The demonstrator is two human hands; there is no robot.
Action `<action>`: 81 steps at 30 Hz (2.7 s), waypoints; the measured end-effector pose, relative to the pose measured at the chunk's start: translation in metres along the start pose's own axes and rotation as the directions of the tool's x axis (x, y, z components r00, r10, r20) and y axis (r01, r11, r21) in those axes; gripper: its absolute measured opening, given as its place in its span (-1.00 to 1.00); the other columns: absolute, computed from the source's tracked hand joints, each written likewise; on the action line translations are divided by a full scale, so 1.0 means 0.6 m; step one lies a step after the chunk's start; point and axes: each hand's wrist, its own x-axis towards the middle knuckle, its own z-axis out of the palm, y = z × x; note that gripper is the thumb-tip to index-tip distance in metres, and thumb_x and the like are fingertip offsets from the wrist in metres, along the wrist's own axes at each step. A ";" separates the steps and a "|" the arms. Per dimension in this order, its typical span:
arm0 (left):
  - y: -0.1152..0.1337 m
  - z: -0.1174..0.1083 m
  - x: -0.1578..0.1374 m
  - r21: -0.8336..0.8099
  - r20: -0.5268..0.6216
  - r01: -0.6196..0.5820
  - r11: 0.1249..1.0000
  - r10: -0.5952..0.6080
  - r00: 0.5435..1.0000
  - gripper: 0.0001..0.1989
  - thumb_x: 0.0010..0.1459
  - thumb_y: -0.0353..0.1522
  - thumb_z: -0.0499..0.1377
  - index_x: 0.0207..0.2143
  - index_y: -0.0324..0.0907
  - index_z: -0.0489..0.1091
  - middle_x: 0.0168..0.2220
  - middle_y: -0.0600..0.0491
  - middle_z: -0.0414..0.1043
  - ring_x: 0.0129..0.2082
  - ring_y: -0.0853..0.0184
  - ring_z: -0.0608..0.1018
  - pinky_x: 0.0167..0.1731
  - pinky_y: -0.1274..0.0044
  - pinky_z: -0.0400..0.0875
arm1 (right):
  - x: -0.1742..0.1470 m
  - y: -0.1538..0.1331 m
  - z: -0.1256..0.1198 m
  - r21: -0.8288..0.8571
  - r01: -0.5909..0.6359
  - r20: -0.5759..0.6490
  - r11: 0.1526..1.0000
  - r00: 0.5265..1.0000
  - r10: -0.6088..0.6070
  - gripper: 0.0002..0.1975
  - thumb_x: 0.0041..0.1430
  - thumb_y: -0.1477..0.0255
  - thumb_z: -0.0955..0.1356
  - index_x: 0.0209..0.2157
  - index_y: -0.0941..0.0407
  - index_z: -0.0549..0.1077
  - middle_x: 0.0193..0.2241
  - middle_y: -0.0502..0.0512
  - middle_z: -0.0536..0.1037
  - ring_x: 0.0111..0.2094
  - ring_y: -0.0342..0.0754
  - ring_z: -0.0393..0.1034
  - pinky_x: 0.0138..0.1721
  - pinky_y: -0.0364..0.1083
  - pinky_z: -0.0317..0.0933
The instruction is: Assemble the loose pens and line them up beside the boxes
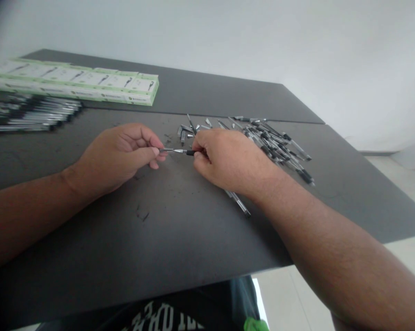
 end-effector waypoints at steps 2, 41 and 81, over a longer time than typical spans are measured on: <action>0.001 -0.001 0.000 0.003 0.000 0.001 1.000 -0.001 1.000 -0.90 0.11 -0.36 0.27 -0.27 -0.11 0.53 -0.39 0.06 0.73 -0.49 0.32 0.67 -0.47 0.53 0.48 | 0.000 0.000 0.000 0.003 0.005 -0.003 1.000 1.000 -0.005 -0.69 0.28 0.45 0.40 -0.05 0.06 0.77 -0.26 0.11 0.78 -0.27 0.11 0.59 -0.15 0.03 0.31; -0.001 -0.006 -0.011 0.154 0.132 -0.202 0.967 0.182 0.974 -0.81 0.40 -0.26 0.27 -0.09 -0.08 0.67 -0.34 0.11 0.78 -0.34 0.30 0.79 -0.25 0.52 0.64 | 0.006 -0.013 0.002 0.046 0.041 0.090 0.998 0.995 -0.045 -0.77 0.55 0.42 0.40 -0.01 0.03 0.76 -0.11 0.13 0.79 -0.10 0.10 0.61 -0.05 -0.02 0.31; -0.009 -0.009 -0.012 0.308 0.068 -0.238 0.921 0.229 0.971 -0.75 0.41 -0.14 0.24 -0.09 -0.02 0.67 -0.31 0.10 0.74 -0.28 0.24 0.73 -0.22 0.45 0.51 | 0.006 0.006 0.003 0.086 0.015 0.058 0.996 0.998 -0.020 -0.80 0.38 0.44 0.51 -0.01 0.01 0.74 -0.14 0.05 0.81 -0.15 0.07 0.65 -0.09 -0.02 0.36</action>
